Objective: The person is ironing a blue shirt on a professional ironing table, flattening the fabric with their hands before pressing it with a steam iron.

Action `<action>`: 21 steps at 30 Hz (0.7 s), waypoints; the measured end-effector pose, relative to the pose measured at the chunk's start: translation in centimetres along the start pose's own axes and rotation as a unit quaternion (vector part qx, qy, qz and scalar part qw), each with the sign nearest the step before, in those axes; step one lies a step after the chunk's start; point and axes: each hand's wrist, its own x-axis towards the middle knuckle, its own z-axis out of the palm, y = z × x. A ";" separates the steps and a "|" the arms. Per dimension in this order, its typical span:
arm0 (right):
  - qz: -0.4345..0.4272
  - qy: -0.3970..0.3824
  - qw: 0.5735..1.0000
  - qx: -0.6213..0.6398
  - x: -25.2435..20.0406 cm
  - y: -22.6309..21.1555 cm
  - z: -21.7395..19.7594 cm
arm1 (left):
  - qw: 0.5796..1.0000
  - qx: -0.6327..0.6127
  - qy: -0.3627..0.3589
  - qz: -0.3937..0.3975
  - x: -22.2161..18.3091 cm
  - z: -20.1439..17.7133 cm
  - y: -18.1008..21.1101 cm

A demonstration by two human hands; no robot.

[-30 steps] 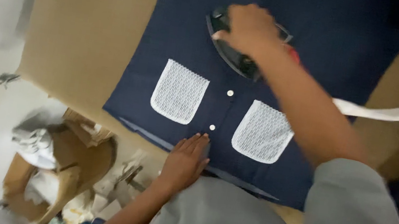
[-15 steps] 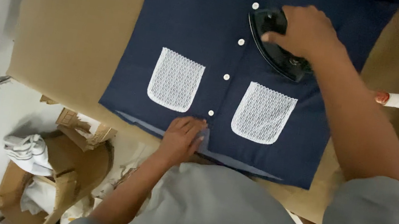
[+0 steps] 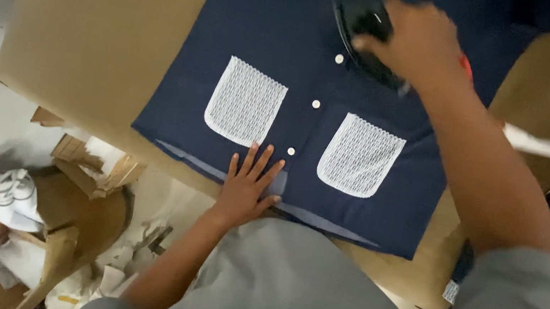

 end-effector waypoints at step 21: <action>-0.017 -0.133 0.990 0.053 4.5 1.1 2.0 | 0.995 -0.096 -0.025 -0.028 1.1 -2.0 0.1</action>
